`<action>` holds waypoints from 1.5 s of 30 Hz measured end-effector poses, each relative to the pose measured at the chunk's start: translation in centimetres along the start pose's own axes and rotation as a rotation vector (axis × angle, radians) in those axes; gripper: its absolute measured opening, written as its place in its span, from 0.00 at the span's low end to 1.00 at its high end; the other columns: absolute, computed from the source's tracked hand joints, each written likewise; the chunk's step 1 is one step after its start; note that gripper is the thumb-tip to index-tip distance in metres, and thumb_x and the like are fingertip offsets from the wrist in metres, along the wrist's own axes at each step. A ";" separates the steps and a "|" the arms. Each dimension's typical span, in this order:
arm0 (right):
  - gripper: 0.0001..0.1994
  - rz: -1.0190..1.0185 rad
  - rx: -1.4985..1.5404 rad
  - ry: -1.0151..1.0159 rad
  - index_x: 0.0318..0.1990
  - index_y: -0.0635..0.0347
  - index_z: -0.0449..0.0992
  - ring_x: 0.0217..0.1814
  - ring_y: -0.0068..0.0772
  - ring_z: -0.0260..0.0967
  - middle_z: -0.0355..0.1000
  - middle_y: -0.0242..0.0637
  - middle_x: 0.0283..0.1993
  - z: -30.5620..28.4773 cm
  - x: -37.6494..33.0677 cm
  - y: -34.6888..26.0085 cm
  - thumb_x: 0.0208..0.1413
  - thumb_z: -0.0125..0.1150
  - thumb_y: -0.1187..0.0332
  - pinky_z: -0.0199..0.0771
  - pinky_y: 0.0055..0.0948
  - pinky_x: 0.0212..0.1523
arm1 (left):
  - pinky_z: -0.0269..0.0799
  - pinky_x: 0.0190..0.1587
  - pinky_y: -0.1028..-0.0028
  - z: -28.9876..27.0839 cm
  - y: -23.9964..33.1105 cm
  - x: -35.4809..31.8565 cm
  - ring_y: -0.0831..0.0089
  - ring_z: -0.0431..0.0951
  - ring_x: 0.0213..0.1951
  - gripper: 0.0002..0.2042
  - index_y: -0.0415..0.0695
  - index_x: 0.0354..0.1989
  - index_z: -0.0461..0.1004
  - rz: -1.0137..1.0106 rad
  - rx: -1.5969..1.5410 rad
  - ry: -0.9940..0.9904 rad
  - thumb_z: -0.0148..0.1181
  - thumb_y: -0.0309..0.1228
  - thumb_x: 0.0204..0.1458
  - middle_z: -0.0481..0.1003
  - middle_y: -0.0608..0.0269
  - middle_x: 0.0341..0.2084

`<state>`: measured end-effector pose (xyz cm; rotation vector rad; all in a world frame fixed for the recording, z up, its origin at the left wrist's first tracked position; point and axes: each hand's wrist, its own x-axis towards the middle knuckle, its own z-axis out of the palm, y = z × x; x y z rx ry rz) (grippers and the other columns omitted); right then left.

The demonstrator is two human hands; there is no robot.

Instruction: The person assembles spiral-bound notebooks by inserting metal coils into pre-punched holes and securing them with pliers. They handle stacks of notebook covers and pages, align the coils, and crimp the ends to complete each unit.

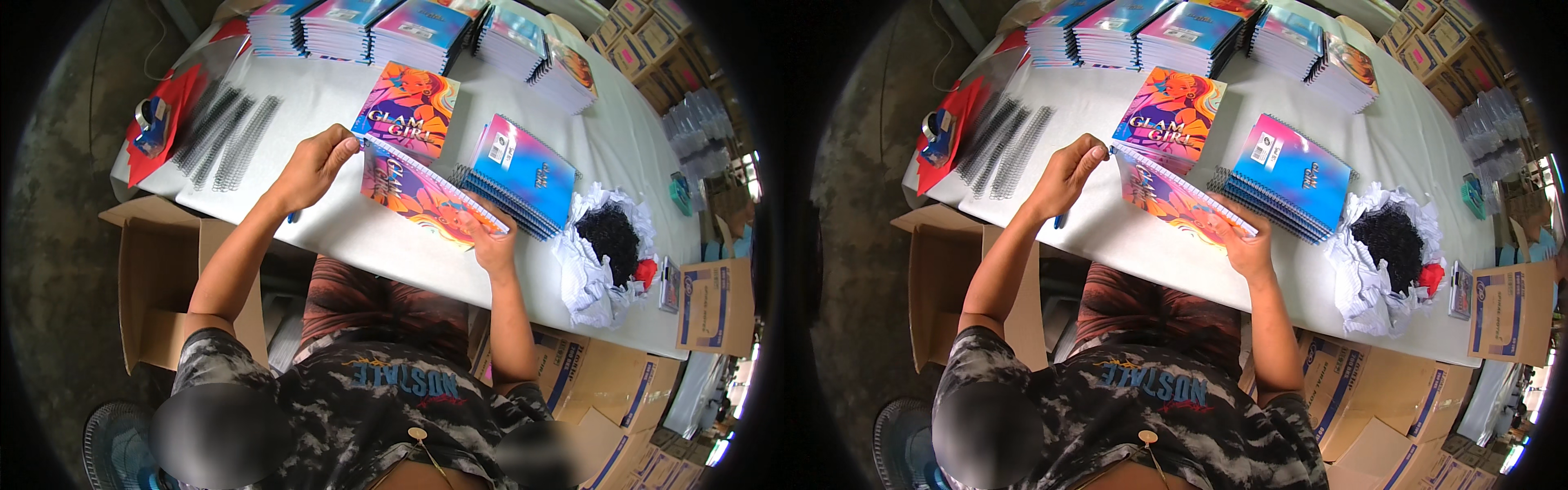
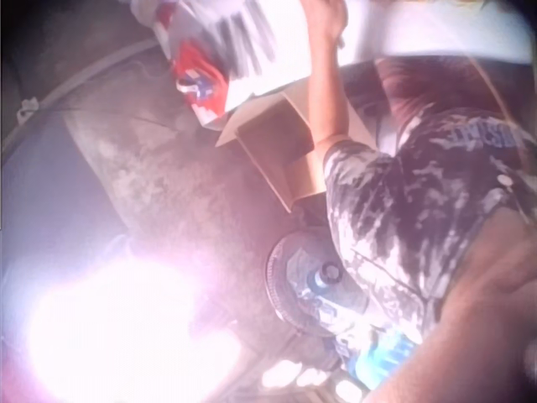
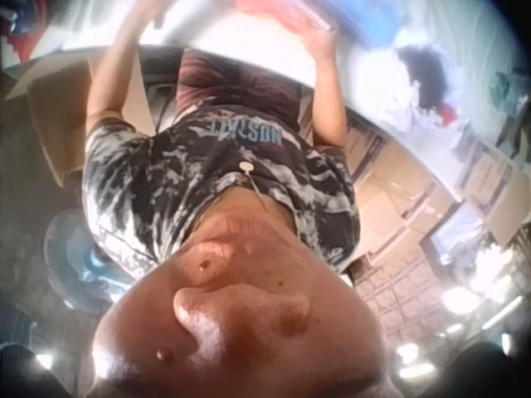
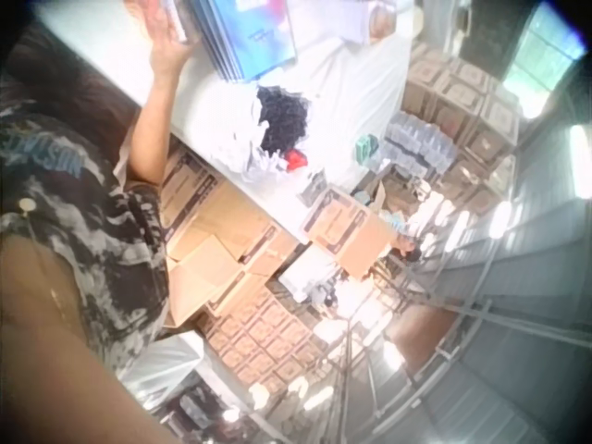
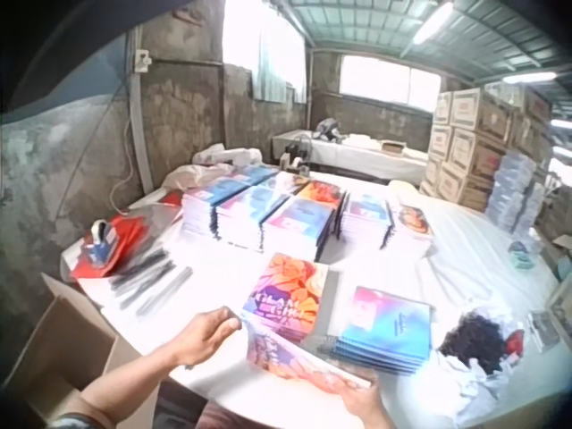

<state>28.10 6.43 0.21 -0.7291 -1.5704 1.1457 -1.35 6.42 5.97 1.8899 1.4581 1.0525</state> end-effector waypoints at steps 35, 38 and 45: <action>0.08 0.074 0.235 0.222 0.40 0.65 0.73 0.39 0.17 0.68 0.73 0.32 0.38 -5.6 -0.3 -5.3 0.52 0.58 0.77 0.70 0.22 0.40 | 0.65 0.32 0.76 2.4 10.4 4.9 0.69 0.68 0.30 0.15 0.37 0.34 0.71 0.266 0.271 -0.027 0.64 0.22 0.35 0.67 0.57 0.34; 0.11 -0.019 0.516 0.429 0.43 0.64 0.71 0.43 0.19 0.68 0.72 0.34 0.41 -4.6 -2.0 -1.4 0.50 0.58 0.79 0.69 0.23 0.45 | 0.62 0.35 0.80 4.7 5.3 3.3 0.82 0.66 0.32 0.12 0.38 0.40 0.69 -0.312 -0.263 -0.356 0.61 0.25 0.48 0.70 0.69 0.31; 0.12 -0.004 0.113 0.233 0.41 0.62 0.68 0.39 0.20 0.68 0.72 0.34 0.38 -4.3 -3.1 -1.0 0.48 0.60 0.77 0.70 0.23 0.40 | 0.65 0.40 0.74 9.2 -2.1 0.9 0.76 0.66 0.34 0.11 0.37 0.43 0.67 -0.083 -0.104 -0.480 0.52 0.28 0.55 0.72 0.56 0.30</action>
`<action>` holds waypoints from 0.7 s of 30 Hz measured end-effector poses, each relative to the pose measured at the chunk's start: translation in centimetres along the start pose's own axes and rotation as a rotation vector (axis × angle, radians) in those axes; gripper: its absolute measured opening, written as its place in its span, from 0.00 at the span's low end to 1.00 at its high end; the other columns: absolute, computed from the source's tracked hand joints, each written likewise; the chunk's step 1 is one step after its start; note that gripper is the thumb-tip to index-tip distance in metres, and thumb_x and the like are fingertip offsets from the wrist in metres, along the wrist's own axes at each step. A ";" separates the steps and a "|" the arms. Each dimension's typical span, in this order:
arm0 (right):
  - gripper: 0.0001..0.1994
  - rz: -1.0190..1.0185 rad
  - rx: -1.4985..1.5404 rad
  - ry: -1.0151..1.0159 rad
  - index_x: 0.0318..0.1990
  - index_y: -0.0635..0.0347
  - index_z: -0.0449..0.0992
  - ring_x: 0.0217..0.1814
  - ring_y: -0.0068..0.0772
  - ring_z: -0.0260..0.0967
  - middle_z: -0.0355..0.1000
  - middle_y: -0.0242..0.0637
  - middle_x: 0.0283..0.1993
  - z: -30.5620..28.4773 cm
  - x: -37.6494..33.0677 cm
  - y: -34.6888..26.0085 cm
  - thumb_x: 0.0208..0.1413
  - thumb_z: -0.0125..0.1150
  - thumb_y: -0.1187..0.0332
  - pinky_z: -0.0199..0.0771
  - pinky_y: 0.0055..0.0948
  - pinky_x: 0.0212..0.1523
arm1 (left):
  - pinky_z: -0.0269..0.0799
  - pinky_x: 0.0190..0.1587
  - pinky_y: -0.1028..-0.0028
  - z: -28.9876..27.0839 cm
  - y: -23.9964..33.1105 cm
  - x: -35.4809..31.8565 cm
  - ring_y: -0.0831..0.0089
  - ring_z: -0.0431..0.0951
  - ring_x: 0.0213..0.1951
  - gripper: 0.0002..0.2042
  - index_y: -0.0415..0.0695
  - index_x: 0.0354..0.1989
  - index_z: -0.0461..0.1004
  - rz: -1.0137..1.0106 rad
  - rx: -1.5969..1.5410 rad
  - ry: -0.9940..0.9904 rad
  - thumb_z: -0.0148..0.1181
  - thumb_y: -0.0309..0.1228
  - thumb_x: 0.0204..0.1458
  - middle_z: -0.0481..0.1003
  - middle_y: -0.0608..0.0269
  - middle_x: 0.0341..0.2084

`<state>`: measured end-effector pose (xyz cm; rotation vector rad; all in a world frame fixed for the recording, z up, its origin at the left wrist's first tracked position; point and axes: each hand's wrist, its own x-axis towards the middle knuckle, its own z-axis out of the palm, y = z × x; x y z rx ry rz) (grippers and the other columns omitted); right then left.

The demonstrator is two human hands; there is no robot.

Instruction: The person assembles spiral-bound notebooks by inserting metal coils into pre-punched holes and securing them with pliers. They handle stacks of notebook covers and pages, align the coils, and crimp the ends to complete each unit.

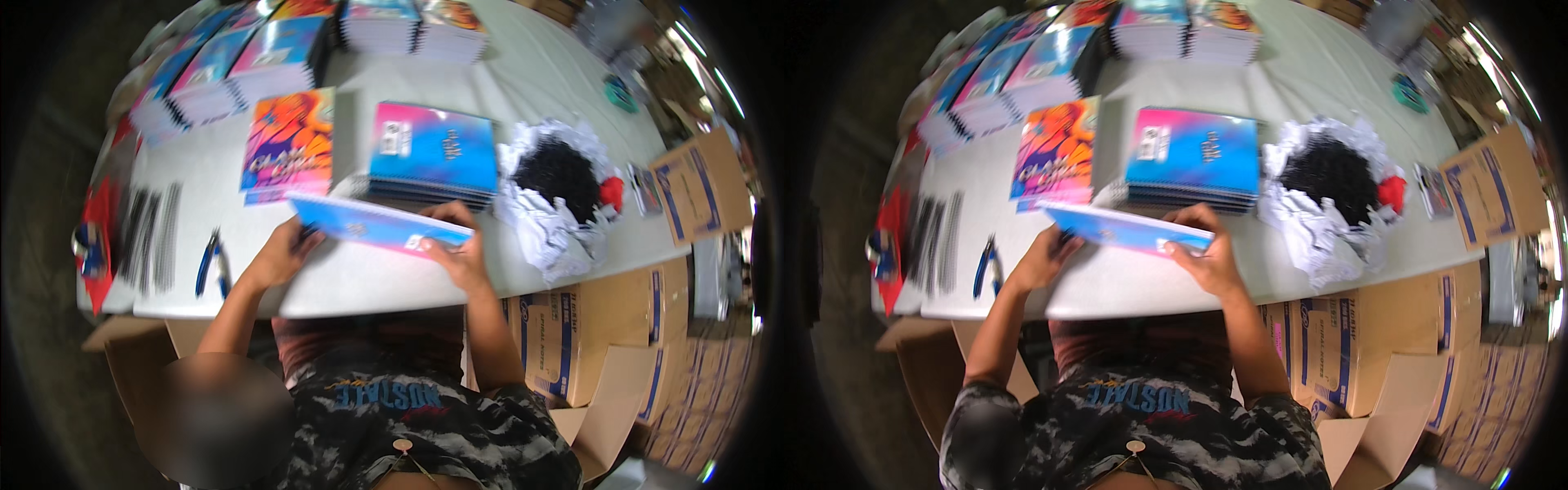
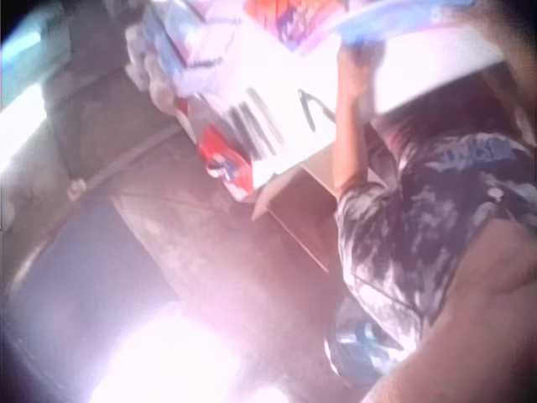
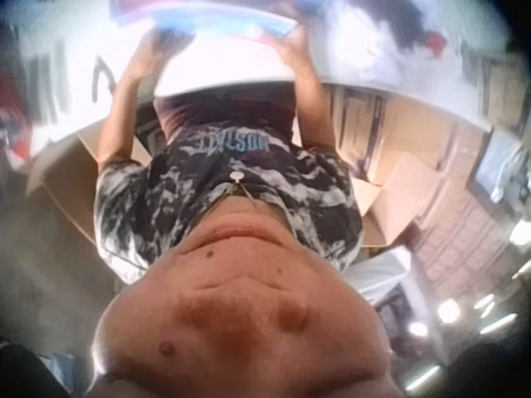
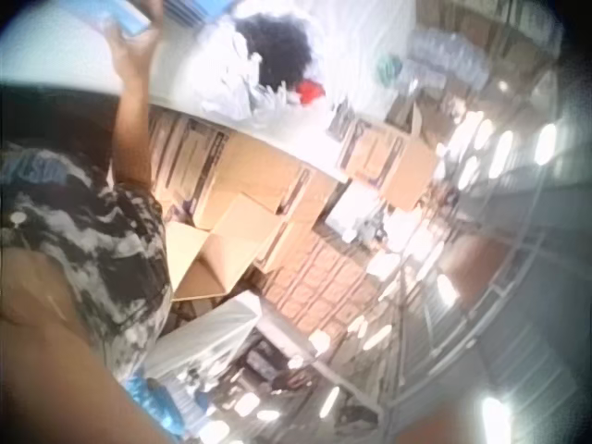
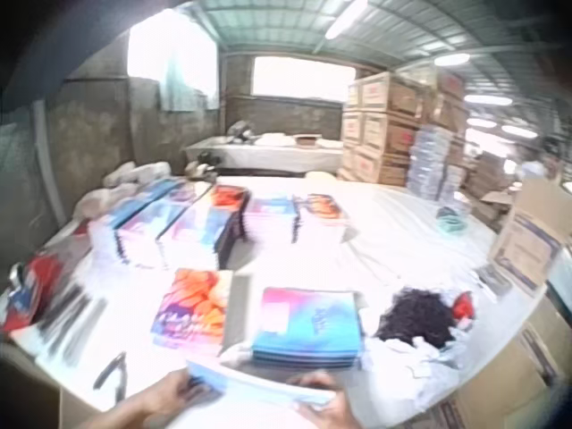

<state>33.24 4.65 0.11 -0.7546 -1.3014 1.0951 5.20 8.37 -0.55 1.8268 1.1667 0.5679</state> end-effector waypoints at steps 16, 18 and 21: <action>0.14 -0.012 -0.233 -0.039 0.46 0.66 0.74 0.33 0.14 0.64 0.75 0.32 0.39 0.4 -0.7 -0.5 0.51 0.59 0.77 0.66 0.15 0.34 | 0.62 0.29 0.73 -3.5 3.0 0.2 0.72 0.63 0.24 0.19 0.38 0.28 0.66 0.194 -0.052 0.400 0.41 0.43 0.61 0.66 0.62 0.20; 0.13 -0.048 -0.255 -0.069 0.46 0.65 0.74 0.32 0.13 0.63 0.75 0.32 0.39 0.5 -0.6 -0.7 0.51 0.59 0.78 0.65 0.14 0.33 | 0.59 0.26 0.78 -4.0 3.2 0.3 0.79 0.61 0.24 0.18 0.40 0.29 0.66 0.089 -0.340 0.282 0.41 0.43 0.61 0.66 0.68 0.20; 0.13 -0.050 -0.247 -0.092 0.46 0.64 0.75 0.32 0.13 0.63 0.75 0.32 0.39 0.6 -0.7 -1.0 0.51 0.58 0.78 0.65 0.14 0.32 | 0.56 0.26 0.84 -5.9 4.8 0.2 0.85 0.60 0.24 0.09 0.44 0.32 0.66 0.157 -0.430 0.125 0.49 0.36 0.58 0.64 0.72 0.23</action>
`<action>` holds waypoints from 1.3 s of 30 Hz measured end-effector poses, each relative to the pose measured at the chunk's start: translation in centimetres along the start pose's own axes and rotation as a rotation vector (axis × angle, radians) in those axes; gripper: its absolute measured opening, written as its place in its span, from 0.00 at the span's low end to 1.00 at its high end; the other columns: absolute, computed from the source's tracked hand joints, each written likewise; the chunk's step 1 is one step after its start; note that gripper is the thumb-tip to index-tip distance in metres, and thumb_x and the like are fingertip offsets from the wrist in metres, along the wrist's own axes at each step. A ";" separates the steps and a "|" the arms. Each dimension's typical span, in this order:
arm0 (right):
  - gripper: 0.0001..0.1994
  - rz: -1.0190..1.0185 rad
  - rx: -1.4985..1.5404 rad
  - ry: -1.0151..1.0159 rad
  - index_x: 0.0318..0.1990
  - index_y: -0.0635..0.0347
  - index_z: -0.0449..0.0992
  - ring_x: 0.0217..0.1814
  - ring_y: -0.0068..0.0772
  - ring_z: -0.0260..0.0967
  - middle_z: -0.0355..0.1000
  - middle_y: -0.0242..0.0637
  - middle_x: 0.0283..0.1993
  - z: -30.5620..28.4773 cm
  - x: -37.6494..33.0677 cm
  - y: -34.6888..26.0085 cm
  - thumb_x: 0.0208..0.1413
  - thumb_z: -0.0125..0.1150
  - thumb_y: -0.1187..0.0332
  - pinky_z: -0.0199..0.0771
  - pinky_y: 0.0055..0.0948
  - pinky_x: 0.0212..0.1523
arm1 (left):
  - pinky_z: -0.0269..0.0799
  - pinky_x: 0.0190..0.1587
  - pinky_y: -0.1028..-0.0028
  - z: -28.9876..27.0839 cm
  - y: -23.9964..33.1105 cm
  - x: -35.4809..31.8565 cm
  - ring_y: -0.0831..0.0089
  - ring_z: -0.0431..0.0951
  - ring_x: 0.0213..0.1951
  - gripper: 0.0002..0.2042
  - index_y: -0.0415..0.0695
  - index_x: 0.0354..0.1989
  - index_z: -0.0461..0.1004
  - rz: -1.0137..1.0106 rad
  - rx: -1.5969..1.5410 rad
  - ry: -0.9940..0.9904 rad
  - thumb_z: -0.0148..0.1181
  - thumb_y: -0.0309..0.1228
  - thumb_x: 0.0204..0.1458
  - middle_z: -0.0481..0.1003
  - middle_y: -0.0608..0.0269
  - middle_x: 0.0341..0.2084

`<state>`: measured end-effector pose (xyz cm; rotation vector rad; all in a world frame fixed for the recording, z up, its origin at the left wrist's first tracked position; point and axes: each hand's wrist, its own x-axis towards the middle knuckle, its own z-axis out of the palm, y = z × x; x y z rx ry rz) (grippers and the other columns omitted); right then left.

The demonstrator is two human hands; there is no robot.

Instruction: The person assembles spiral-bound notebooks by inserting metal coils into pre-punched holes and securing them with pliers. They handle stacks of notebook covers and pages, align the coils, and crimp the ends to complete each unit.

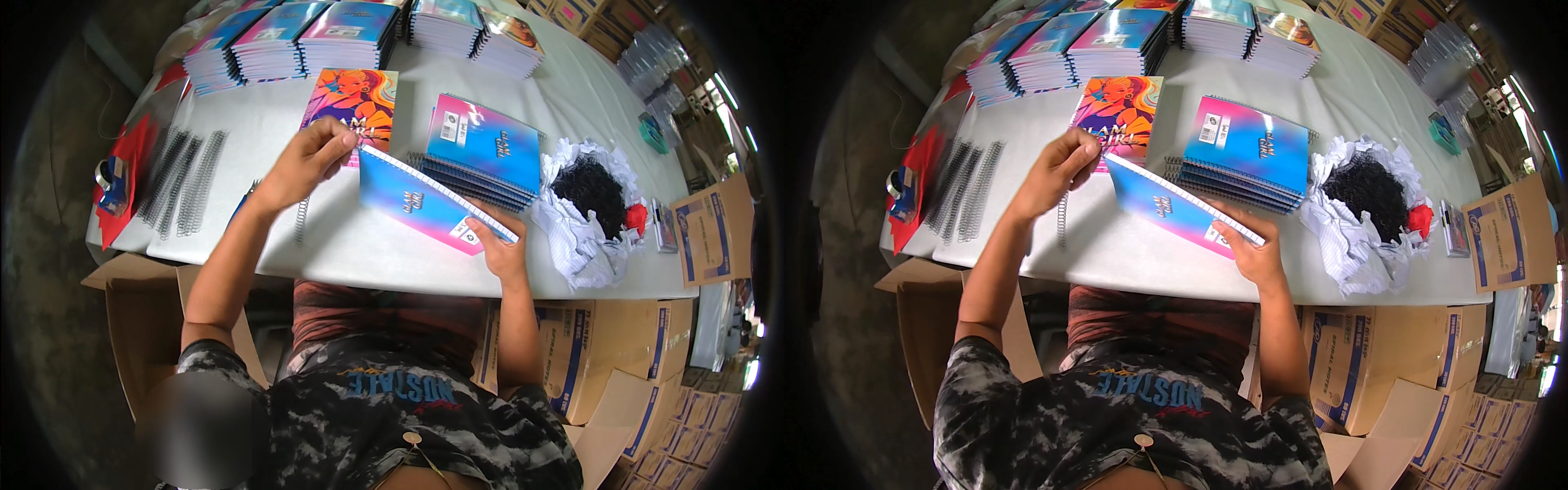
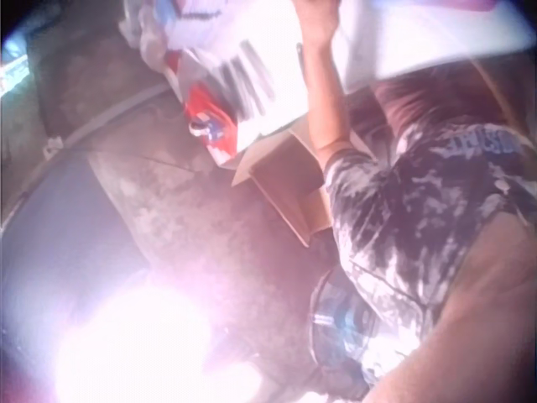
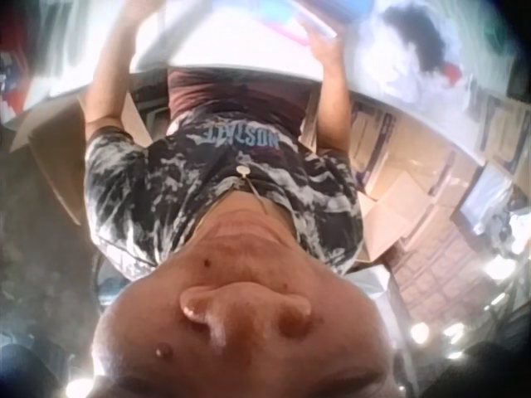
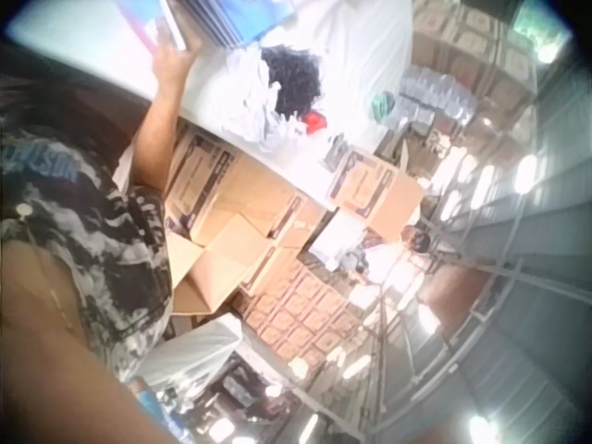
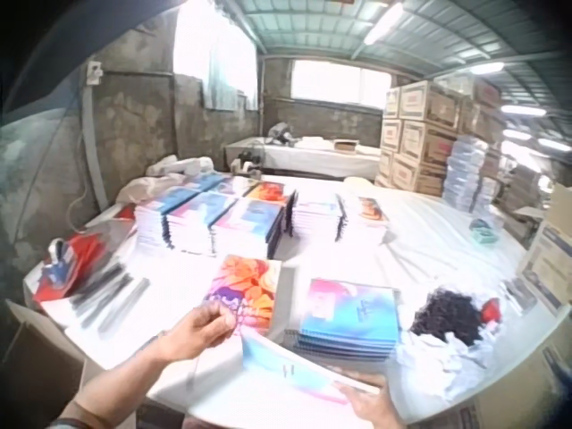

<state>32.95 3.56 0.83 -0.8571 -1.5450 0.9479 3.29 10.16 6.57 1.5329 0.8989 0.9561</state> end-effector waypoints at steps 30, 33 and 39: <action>0.23 -0.191 -0.064 -0.057 0.48 0.61 0.74 0.51 0.39 0.70 0.71 0.41 0.50 4.2 -2.1 -1.9 0.41 0.53 0.87 0.69 0.30 0.52 | 0.33 0.59 0.41 0.1 -6.3 -5.5 0.40 0.43 0.63 0.45 0.35 0.59 0.54 0.563 1.484 0.219 0.54 0.61 0.39 0.48 0.36 0.60; 0.21 -0.316 -0.112 -0.030 0.46 0.63 0.74 0.49 0.39 0.71 0.72 0.44 0.48 4.6 -2.3 -1.5 0.41 0.55 0.86 0.71 0.31 0.49 | 0.25 0.59 0.38 0.7 -7.3 -6.9 0.38 0.37 0.64 0.50 0.30 0.60 0.51 1.100 1.673 0.126 0.41 0.69 0.42 0.45 0.32 0.61; 0.16 -0.382 -0.230 -0.063 0.44 0.64 0.75 0.43 0.41 0.74 0.73 0.46 0.44 5.7 -2.3 -2.0 0.43 0.56 0.81 0.74 0.33 0.45 | 0.19 0.59 0.41 0.9 -8.2 -5.2 0.42 0.34 0.65 0.54 0.30 0.60 0.51 0.799 1.142 0.470 0.35 0.73 0.40 0.45 0.36 0.61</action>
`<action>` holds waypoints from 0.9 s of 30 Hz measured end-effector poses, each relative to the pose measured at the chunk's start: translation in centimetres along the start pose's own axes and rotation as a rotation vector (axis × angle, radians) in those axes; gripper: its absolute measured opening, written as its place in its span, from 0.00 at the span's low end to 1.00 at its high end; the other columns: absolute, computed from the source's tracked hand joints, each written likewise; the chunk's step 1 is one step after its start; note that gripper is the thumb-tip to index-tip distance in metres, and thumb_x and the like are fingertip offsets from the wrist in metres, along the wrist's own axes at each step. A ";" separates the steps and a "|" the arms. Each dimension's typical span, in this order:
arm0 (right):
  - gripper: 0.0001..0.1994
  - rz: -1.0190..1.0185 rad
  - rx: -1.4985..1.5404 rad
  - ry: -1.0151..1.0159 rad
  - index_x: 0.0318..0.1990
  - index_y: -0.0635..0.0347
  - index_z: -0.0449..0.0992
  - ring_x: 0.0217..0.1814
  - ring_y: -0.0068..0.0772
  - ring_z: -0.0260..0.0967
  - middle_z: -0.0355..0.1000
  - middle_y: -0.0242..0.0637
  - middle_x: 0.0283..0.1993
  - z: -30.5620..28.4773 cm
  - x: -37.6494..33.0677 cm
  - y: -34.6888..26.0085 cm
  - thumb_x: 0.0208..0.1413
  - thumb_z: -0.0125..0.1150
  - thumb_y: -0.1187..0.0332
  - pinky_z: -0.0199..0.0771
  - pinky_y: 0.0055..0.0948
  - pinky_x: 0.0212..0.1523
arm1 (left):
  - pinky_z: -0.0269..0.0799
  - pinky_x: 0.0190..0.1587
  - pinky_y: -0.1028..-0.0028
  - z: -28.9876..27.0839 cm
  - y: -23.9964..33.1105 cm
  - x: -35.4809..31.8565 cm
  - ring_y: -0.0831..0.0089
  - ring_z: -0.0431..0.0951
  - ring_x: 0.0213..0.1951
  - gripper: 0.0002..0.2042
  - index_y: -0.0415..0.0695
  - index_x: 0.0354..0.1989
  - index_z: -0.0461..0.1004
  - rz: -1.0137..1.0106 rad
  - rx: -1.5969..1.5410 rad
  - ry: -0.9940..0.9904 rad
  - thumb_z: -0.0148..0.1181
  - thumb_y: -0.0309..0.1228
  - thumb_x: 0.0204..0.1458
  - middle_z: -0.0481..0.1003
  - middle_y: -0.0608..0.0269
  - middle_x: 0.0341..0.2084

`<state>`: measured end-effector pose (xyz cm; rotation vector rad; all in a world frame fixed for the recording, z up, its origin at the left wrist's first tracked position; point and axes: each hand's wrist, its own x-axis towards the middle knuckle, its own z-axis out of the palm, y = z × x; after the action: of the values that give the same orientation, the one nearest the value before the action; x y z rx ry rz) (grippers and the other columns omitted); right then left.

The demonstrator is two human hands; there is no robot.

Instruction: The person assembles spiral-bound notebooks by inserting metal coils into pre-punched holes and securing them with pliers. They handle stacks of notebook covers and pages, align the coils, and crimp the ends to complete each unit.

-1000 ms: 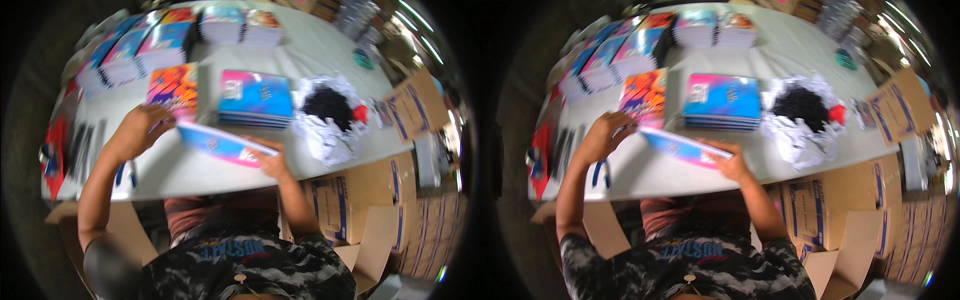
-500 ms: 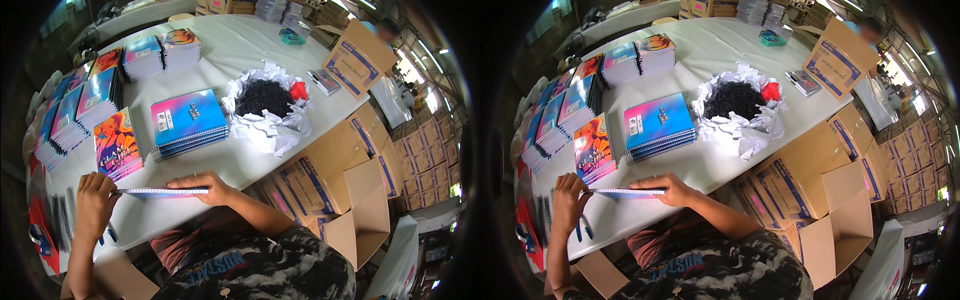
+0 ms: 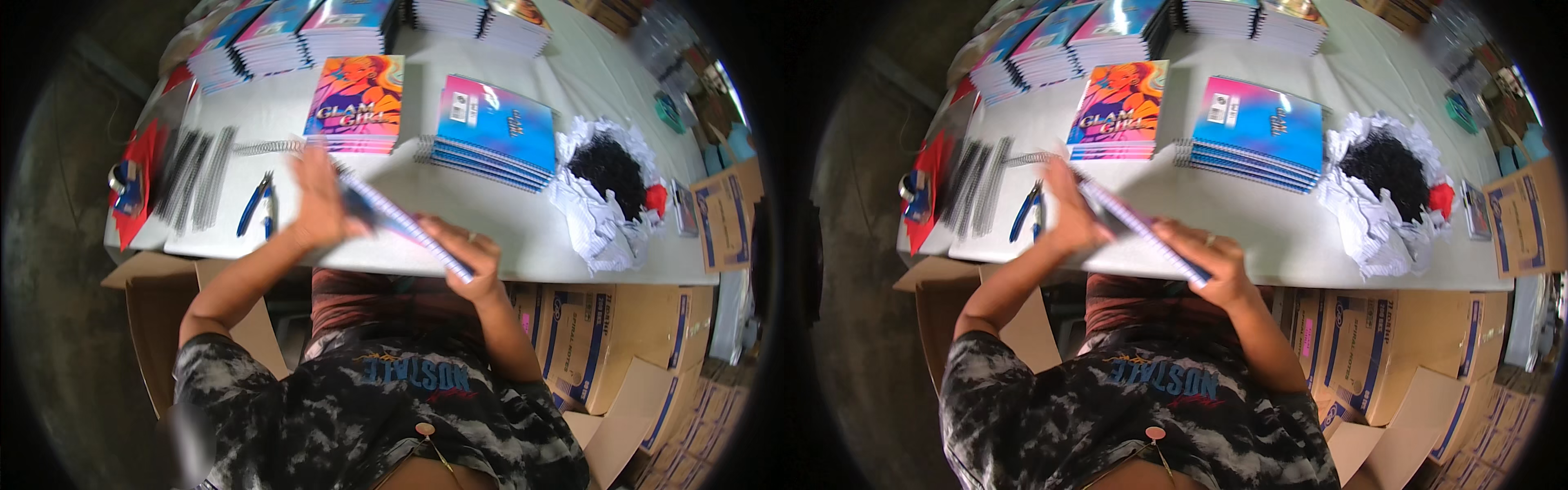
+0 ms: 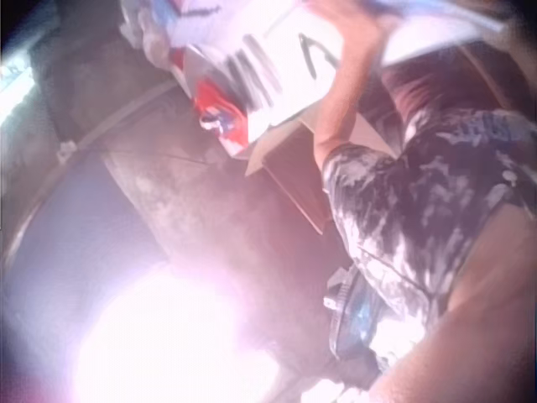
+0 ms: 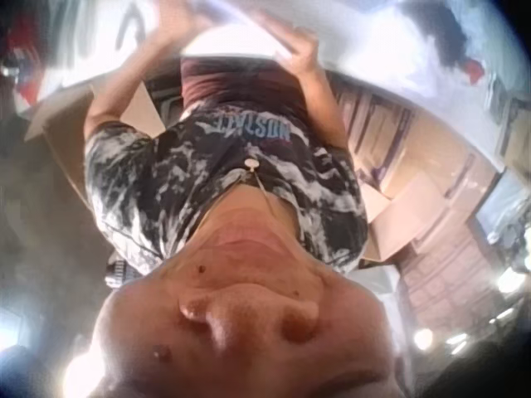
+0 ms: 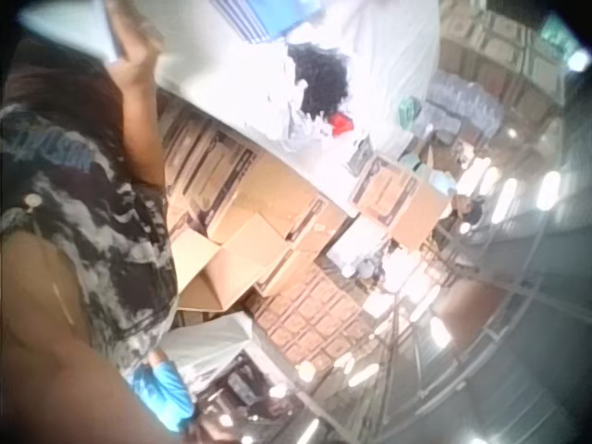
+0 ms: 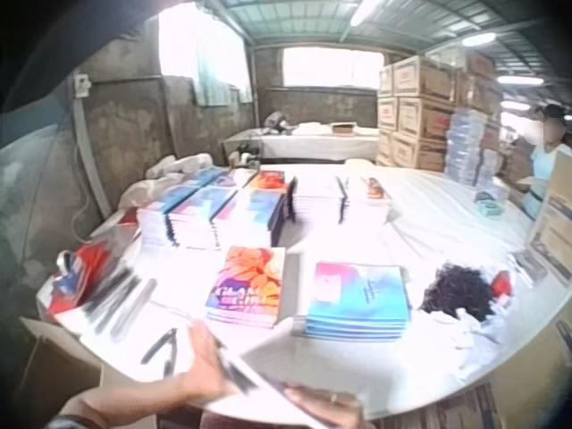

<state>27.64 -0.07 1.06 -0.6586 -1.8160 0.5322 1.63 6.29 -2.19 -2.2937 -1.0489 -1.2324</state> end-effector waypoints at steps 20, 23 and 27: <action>0.21 -0.015 -0.002 0.104 0.46 0.62 0.75 0.44 0.41 0.74 0.73 0.46 0.44 0.6 0.1 0.8 0.40 0.53 0.87 0.75 0.32 0.42 | 0.46 0.59 0.47 -0.5 4.9 -1.9 0.46 0.57 0.57 0.53 0.32 0.60 0.51 0.583 -0.045 -0.126 0.51 0.68 0.37 0.60 0.47 0.55; 0.22 -0.007 0.049 0.048 0.46 0.63 0.74 0.45 0.41 0.73 0.73 0.45 0.44 0.9 0.7 0.5 0.39 0.53 0.87 0.74 0.32 0.44 | 0.35 0.60 0.44 -0.2 3.1 2.5 0.41 0.47 0.60 0.54 0.31 0.60 0.51 0.257 -0.058 0.038 0.41 0.72 0.37 0.48 0.33 0.57; 0.24 -0.008 0.030 0.107 0.47 0.63 0.73 0.46 0.42 0.72 0.73 0.45 0.46 1.2 0.8 1.4 0.38 0.53 0.87 0.73 0.32 0.46 | 0.38 0.58 0.42 1.2 4.6 -0.4 0.35 0.46 0.60 0.54 0.30 0.58 0.54 0.172 -0.149 -0.255 0.40 0.74 0.37 0.50 0.31 0.57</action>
<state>26.51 1.49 0.36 -0.6476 -1.7066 0.5082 5.60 3.72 -2.95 -2.6475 -0.8398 -1.0012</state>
